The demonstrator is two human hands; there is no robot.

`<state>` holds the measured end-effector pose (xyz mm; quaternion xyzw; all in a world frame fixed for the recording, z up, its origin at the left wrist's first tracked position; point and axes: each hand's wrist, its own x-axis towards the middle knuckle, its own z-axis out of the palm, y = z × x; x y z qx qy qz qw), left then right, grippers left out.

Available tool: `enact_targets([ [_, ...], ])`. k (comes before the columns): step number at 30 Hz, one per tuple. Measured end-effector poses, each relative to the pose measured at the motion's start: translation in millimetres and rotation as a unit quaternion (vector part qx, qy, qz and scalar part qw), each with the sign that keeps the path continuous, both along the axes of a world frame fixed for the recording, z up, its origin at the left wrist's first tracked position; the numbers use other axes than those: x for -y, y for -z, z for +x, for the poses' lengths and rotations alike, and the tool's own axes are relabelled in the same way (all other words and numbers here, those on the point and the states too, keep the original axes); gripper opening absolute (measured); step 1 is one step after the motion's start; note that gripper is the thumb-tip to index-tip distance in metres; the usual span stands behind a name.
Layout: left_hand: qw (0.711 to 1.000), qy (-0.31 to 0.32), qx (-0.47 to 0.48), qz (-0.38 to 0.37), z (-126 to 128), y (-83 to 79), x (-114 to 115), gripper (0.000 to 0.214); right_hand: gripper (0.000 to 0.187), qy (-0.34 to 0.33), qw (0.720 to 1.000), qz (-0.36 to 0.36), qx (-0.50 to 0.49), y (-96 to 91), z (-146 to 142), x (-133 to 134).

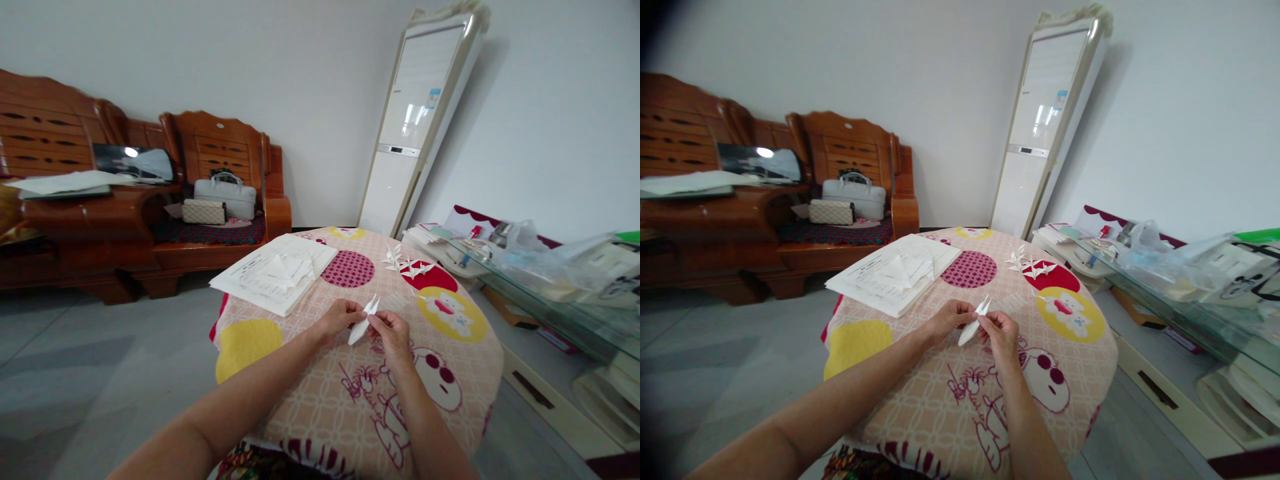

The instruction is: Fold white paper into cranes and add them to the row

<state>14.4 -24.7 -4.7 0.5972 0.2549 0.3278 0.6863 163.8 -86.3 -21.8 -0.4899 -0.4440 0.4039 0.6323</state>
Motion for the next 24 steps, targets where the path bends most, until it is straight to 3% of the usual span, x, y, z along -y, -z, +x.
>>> enact_targets([
  [24, 0.997, 0.011, -0.065, 0.041, -2.1, -6.2, 2.0, 0.033, 0.027, -0.007, 0.999, -0.046, -0.019, -9.6, -4.9, 7.5],
])
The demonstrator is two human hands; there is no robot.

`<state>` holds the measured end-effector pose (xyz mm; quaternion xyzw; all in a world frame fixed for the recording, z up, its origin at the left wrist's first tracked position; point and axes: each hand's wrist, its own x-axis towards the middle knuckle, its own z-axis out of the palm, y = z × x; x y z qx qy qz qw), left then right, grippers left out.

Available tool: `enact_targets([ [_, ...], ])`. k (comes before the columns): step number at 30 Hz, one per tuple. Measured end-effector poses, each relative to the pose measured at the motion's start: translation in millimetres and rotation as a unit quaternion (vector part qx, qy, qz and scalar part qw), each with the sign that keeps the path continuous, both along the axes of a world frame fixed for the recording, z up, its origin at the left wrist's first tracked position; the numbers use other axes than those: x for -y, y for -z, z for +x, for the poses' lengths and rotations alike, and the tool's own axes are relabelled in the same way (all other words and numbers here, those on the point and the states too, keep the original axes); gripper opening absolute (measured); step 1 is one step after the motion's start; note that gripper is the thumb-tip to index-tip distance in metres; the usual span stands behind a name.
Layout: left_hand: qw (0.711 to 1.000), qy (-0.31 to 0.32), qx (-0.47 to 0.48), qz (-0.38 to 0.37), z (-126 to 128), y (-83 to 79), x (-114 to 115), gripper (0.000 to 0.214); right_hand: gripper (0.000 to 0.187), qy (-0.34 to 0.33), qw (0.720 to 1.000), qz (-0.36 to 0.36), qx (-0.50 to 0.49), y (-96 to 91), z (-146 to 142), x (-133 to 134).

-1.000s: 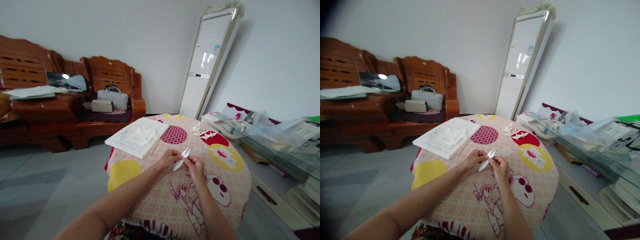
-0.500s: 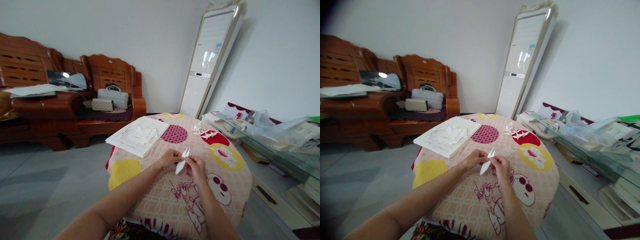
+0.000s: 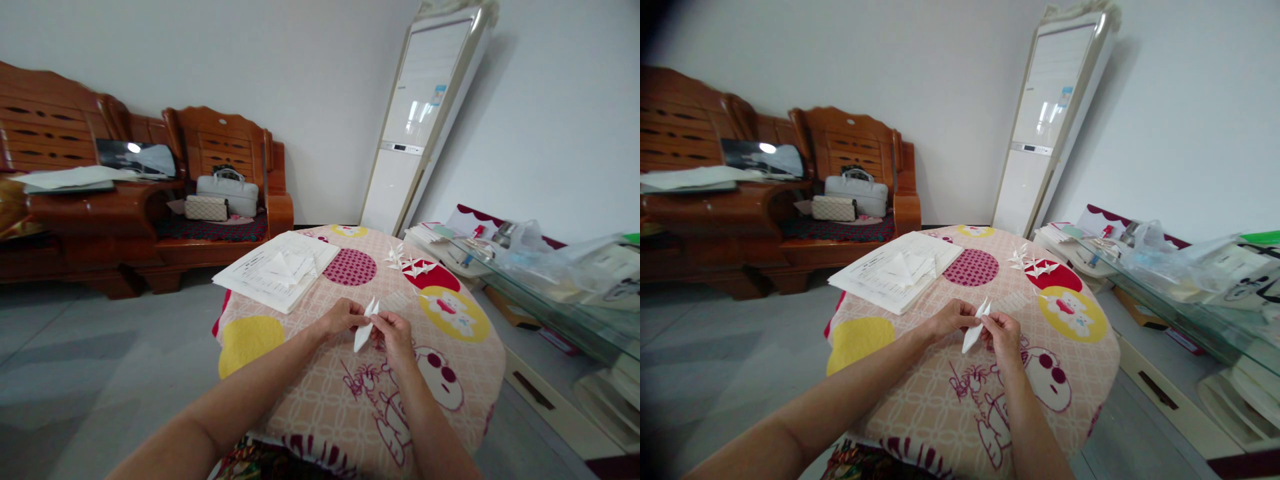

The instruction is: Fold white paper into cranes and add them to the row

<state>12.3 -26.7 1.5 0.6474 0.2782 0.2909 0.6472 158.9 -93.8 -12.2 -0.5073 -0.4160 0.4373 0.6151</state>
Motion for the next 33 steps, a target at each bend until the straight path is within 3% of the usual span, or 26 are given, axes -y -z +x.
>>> enact_targets([
  [8, 0.999, -0.018, -0.026, 0.009, 1.1, -3.6, 2.3, 0.027, 0.023, -0.01, 1.0, 0.025, 0.001, 3.3, 1.2, -1.2],
  [21, 0.998, 0.04, -0.025, -0.048, -4.6, -3.1, 1.0, 0.026, 0.024, -0.022, 1.0, -0.006, -0.009, 3.0, 1.9, 0.2],
  [27, 0.997, -0.014, 0.016, -0.073, -4.7, -5.0, -1.6, 0.025, 0.033, -0.051, 0.999, -0.015, -0.01, 1.2, -0.2, 0.7],
  [33, 0.992, -0.094, 0.037, -0.076, -4.1, -6.4, -1.8, 0.022, 0.032, -0.094, 0.993, -0.02, 0.069, -0.8, -3.4, 2.4],
])
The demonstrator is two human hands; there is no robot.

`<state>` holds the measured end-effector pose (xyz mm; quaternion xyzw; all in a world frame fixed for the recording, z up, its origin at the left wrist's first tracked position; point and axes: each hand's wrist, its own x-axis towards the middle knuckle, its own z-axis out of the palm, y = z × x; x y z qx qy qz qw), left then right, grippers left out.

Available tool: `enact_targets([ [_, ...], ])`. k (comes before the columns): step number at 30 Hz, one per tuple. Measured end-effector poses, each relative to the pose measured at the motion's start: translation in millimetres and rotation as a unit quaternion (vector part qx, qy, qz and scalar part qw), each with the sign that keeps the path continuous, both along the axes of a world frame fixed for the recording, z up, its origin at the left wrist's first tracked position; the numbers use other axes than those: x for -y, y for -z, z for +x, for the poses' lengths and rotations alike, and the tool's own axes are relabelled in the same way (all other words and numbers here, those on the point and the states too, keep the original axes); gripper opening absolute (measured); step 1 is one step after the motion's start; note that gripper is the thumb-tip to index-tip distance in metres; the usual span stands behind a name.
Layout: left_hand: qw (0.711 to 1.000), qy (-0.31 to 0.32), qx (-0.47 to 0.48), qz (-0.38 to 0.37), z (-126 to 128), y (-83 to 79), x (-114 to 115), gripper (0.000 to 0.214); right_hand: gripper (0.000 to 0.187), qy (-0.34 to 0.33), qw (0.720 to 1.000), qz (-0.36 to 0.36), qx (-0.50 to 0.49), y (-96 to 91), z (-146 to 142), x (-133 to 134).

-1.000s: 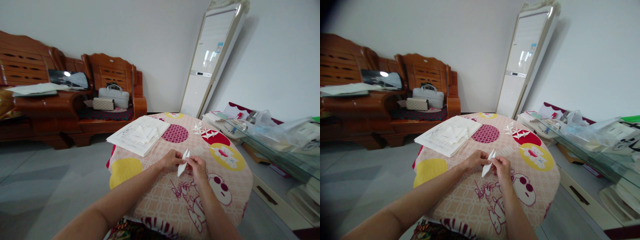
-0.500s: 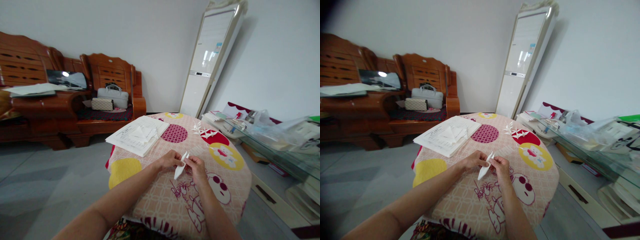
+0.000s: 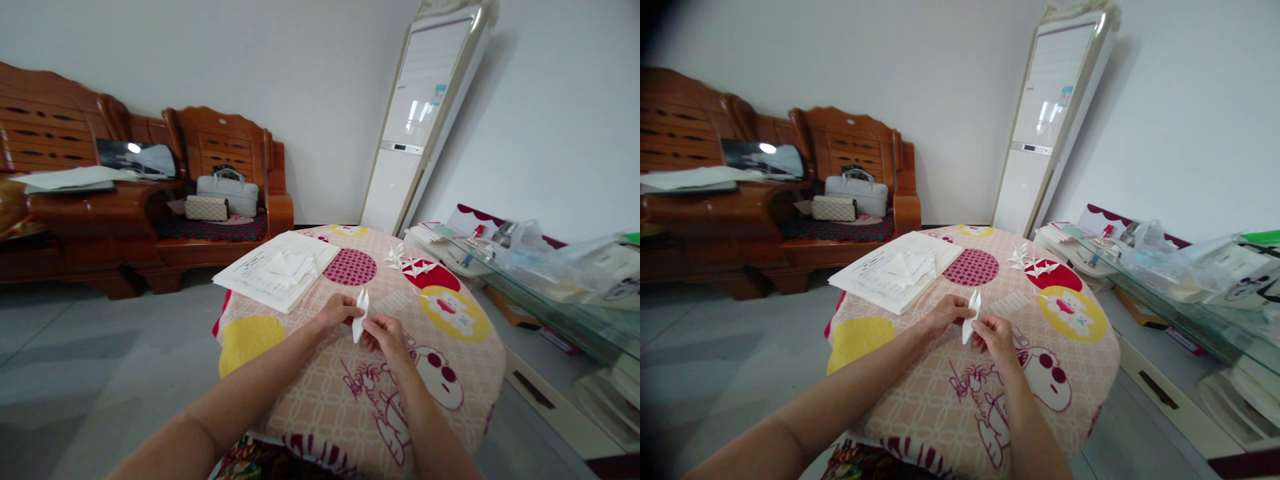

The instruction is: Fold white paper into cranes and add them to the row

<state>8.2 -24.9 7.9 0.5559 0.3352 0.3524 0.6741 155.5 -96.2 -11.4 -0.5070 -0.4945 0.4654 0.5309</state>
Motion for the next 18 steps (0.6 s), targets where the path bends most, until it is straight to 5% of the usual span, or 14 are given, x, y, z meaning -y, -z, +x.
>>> enact_targets([
  [6, 0.998, -0.053, -0.02, 0.023, 3.4, 3.2, -0.1, 0.026, 0.032, 0.004, 0.998, -0.003, 0.056, -0.1, -3.0, -0.8],
  [12, 0.999, -0.01, -0.015, 0.043, 1.3, 3.3, -1.2, 0.024, 0.031, 0.0, 1.0, -0.015, 0.01, 2.6, 0.5, -0.7],
  [18, 0.99, 0.029, -0.069, 0.122, 1.8, 5.3, -1.2, 0.028, 0.027, 0.066, 0.996, 0.036, -0.042, 2.4, 4.5, -4.8],
])
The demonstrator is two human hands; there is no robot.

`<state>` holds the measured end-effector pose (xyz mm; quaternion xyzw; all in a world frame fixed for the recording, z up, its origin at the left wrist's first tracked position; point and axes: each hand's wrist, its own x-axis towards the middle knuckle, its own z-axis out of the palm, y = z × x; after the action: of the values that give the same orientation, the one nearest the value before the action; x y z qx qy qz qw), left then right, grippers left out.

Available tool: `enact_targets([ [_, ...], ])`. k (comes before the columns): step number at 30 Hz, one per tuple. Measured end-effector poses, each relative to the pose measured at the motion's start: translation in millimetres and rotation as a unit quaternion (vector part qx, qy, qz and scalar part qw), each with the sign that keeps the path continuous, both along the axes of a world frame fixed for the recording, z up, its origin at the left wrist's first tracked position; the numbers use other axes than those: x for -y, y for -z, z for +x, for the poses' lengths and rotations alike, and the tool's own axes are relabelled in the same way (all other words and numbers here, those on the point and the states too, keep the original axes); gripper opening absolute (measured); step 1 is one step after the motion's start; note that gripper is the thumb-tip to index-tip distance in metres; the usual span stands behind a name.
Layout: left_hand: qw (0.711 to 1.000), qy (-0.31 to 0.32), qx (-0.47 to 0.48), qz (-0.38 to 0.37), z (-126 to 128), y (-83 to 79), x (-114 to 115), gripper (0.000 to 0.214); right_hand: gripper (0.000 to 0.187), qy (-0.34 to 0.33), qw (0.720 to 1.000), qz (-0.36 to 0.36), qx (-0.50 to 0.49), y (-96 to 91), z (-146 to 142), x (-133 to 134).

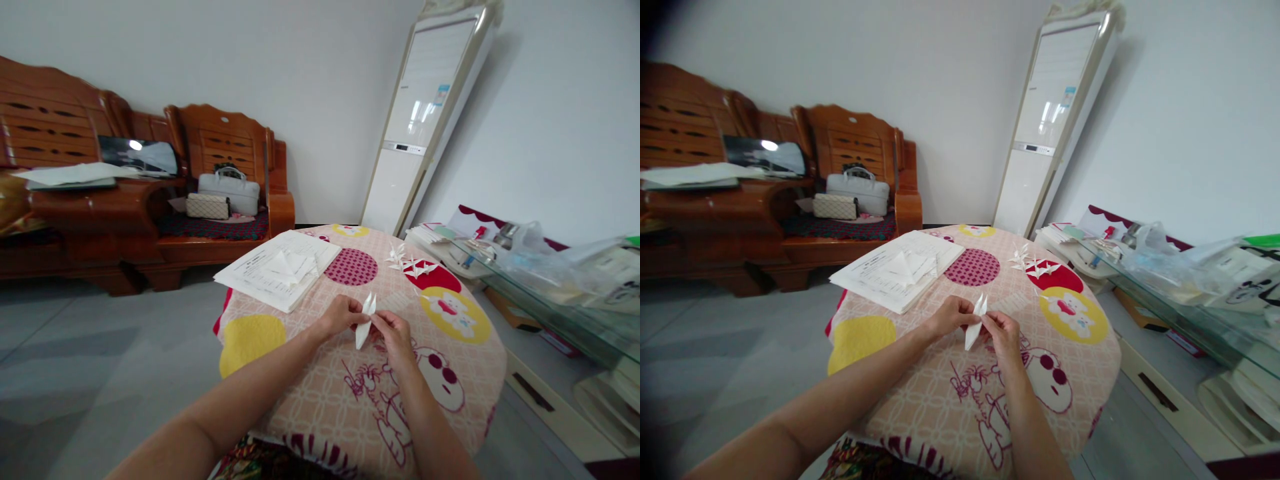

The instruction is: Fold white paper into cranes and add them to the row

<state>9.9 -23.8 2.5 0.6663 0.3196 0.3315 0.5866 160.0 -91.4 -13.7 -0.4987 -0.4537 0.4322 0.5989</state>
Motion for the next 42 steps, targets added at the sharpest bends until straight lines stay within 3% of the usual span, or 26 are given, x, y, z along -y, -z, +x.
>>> enact_targets([
  [5, 0.997, -0.006, -0.048, 0.058, 3, 0.9, 2, 0.028, 0.022, 0.025, 1.0, 0.009, -0.003, 0.3, 2, 0],
  [12, 0.999, -0.024, 0.035, -0.022, 5, 3.3, 1, 0.024, 0.023, 0.039, 0.999, 0.007, 0.0, 4.6, 3, -2],
  [18, 0.999, -0.021, 0.029, -0.016, 6, 5.2, 0, 0.021, 0.025, 0.034, 0.999, 0.022, 0.025, 7.8, 5, -3],
  [25, 0.999, 0.013, 0.032, -0.03, 3, -3.1, 4, 0.029, 0.025, 0.028, 0.999, 0.005, 0.019, 5.9, 5, -1],
  [33, 0.998, 0.01, 0.036, -0.048, -1, -11.1, 8, 0.026, 0.024, 0.013, 1.0, 0.019, 0.011, 4.6, 4, 0],
  [42, 1.0, -0.001, 0.003, 0.0, -1, -10.0, 6, 0.024, 0.024, 0.003, 1.0, 0.008, 0.019, 2.0, 3, 1],
])
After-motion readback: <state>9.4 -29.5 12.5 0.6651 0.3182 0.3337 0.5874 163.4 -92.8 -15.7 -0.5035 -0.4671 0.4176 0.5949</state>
